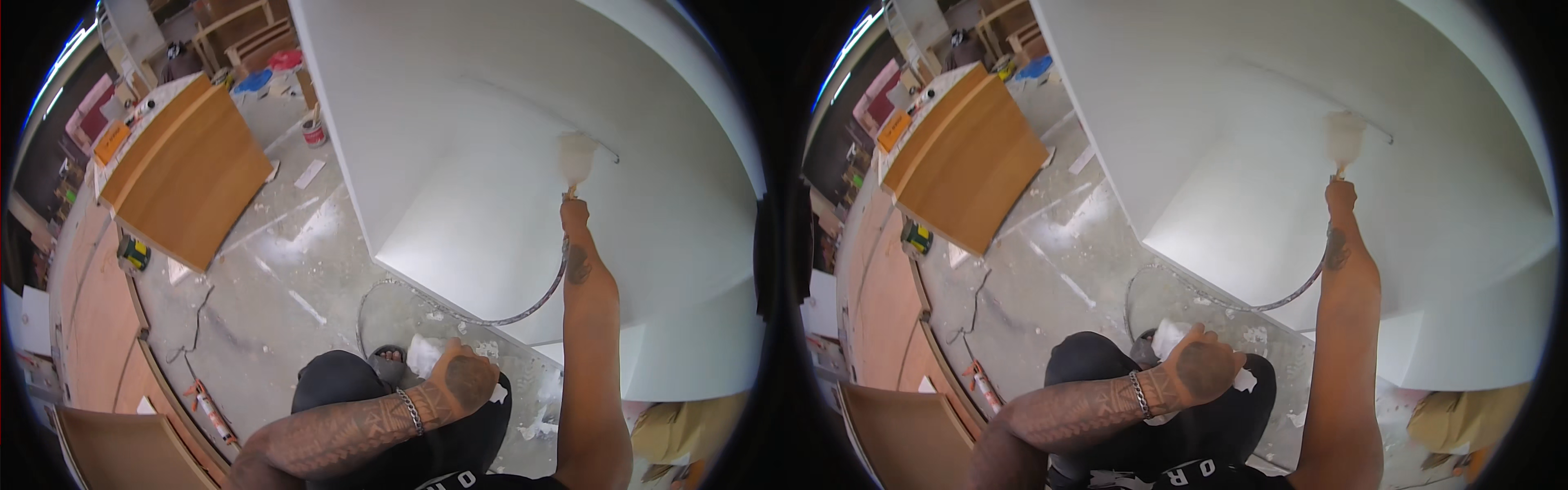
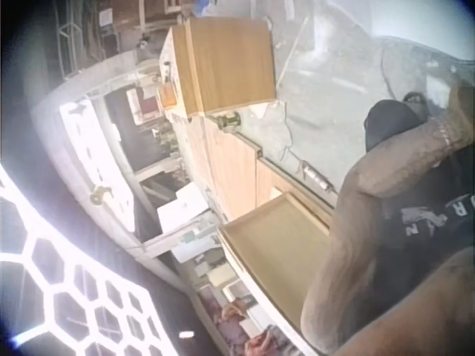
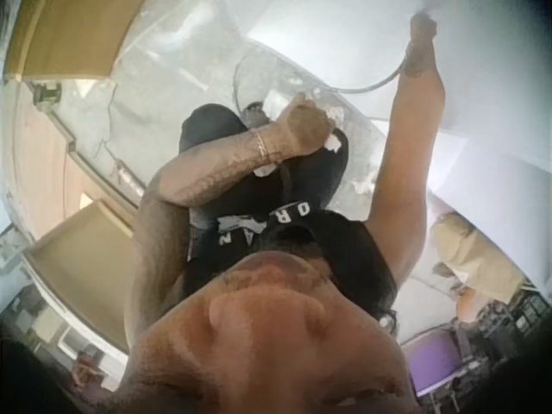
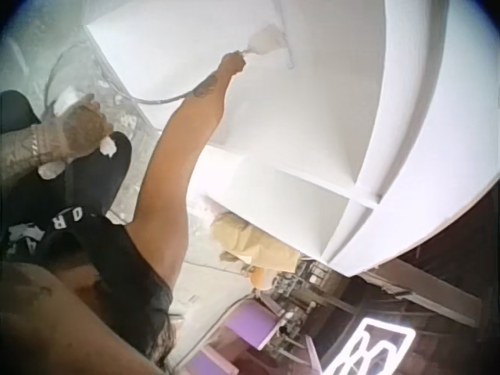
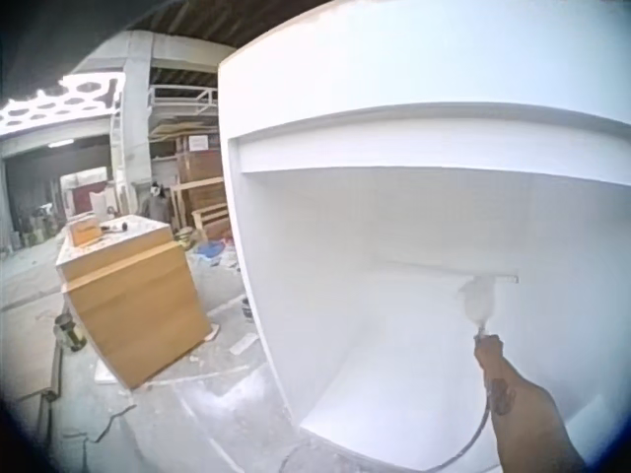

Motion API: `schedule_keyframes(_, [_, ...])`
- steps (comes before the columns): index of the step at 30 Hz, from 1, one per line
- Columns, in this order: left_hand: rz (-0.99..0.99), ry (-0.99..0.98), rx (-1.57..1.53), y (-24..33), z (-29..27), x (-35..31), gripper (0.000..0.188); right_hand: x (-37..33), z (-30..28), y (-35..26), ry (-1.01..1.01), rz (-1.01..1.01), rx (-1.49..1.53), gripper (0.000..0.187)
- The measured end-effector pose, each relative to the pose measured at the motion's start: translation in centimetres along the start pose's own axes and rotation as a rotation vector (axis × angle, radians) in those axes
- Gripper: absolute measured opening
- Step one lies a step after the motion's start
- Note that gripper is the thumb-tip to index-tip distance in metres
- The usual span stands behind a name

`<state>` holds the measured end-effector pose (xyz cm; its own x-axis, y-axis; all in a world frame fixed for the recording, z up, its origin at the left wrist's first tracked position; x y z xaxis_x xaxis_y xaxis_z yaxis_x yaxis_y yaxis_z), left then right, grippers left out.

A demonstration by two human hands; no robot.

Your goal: The person wipes the internal surfaces and corners of a white cabinet with a white cloth while holding a spray gun in the other hand.

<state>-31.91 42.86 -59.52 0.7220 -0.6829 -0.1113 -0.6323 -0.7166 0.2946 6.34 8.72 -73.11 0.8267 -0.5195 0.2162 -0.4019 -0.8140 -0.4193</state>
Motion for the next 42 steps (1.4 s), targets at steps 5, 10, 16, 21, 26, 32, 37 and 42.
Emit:
schedule_keyframes(5, [-0.003,-0.099,0.021,-2.0,-0.4,1.4,0.012,2.1,1.4,-6.9,-0.373,0.178,0.736,0.049])
schedule_keyframes(10, [-0.068,-0.08,0.088,-2.4,-0.7,1.5,0.018,0.0,1.7,-15.0,-0.713,0.069,0.901,0.026])
schedule_keyframes(16, [-0.125,-0.169,0.078,-1.8,-0.3,3.3,0.027,-1.0,-0.1,-11.2,-0.607,-0.369,0.802,0.039])
schedule_keyframes(21, [-0.159,-0.053,0.123,-0.9,0.6,3.1,0.022,-4.0,-1.6,-7.1,-0.811,0.029,0.386,0.05])
schedule_keyframes(26, [-0.136,-0.049,0.133,0.2,1.0,3.7,0.027,-8.6,-0.2,-5.2,-1.168,0.156,0.246,0.031])
schedule_keyframes(32, [-0.167,-0.037,0.198,2.1,3.0,4.1,0.025,-14.0,0.1,-7.1,-1.224,0.205,0.547,0.026])
schedule_keyframes(37, [-0.128,-0.035,0.086,2.6,1.7,2.9,0.024,-15.2,-2.3,-6.6,-1.25,0.179,0.464,0.026])
schedule_keyframes(42, [-0.093,-0.025,0.138,2.3,2.3,2.2,0.022,-16.5,-2.7,-1.3,-1.151,0.147,0.309,0.026])
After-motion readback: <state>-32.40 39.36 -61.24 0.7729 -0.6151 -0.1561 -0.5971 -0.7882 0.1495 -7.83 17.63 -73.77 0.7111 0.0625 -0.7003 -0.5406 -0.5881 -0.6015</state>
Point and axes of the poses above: each hand's wrist, its own x-axis towards the middle knuckle, its own z-axis out of the palm, y = z × x, the point moved 1 cm from there along x, towards the middle knuckle
